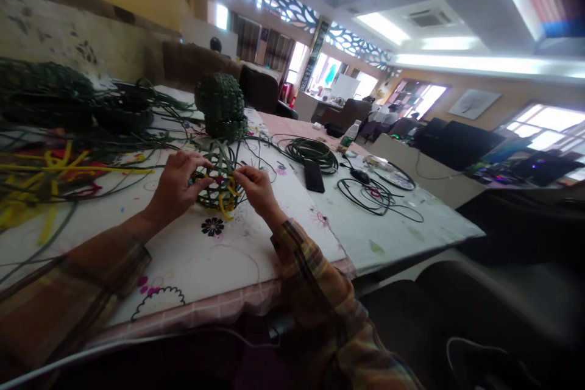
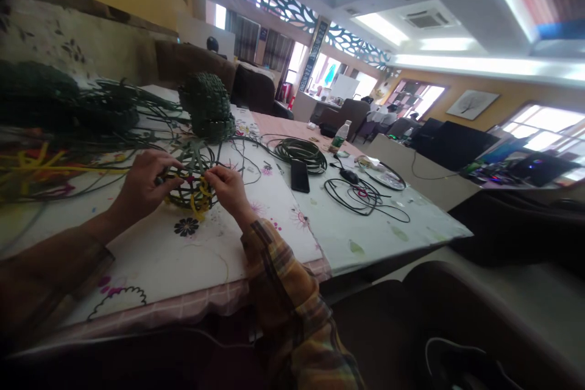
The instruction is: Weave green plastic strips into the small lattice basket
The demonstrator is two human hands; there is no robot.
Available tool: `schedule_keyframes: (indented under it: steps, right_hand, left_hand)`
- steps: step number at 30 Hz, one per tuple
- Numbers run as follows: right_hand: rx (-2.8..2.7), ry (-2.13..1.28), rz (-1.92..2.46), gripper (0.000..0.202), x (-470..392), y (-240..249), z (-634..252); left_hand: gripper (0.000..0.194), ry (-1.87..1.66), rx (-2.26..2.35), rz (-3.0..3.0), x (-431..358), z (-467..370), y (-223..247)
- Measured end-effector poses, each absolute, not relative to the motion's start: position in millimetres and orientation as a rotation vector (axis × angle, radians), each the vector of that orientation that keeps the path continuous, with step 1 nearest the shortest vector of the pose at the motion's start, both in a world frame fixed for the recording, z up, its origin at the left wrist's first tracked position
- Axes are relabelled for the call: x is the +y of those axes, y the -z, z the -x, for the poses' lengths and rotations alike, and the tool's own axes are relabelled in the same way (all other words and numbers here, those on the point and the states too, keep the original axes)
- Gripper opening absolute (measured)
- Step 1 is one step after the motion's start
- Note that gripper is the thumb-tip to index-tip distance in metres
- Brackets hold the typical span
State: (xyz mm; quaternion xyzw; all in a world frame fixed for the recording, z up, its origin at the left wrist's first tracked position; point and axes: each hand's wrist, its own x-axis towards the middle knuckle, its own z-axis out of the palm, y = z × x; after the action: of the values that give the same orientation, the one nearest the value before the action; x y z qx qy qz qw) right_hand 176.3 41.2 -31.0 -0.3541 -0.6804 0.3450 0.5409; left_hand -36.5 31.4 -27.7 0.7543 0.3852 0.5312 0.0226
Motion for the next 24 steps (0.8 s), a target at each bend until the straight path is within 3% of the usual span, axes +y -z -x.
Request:
schedule_keyframes:
  steps: [16, 24]
  right_hand:
    - [-1.719, -0.658, 0.877, 0.023, 37, 32, -175]
    - [-1.807, -0.550, 0.947, 0.021, 37, 32, -178]
  left_hand:
    - [0.028, -1.629, 1.387, -2.321, 26, 21, 20]
    - [0.019, -1.595, 1.610, -2.302, 30, 15, 27]
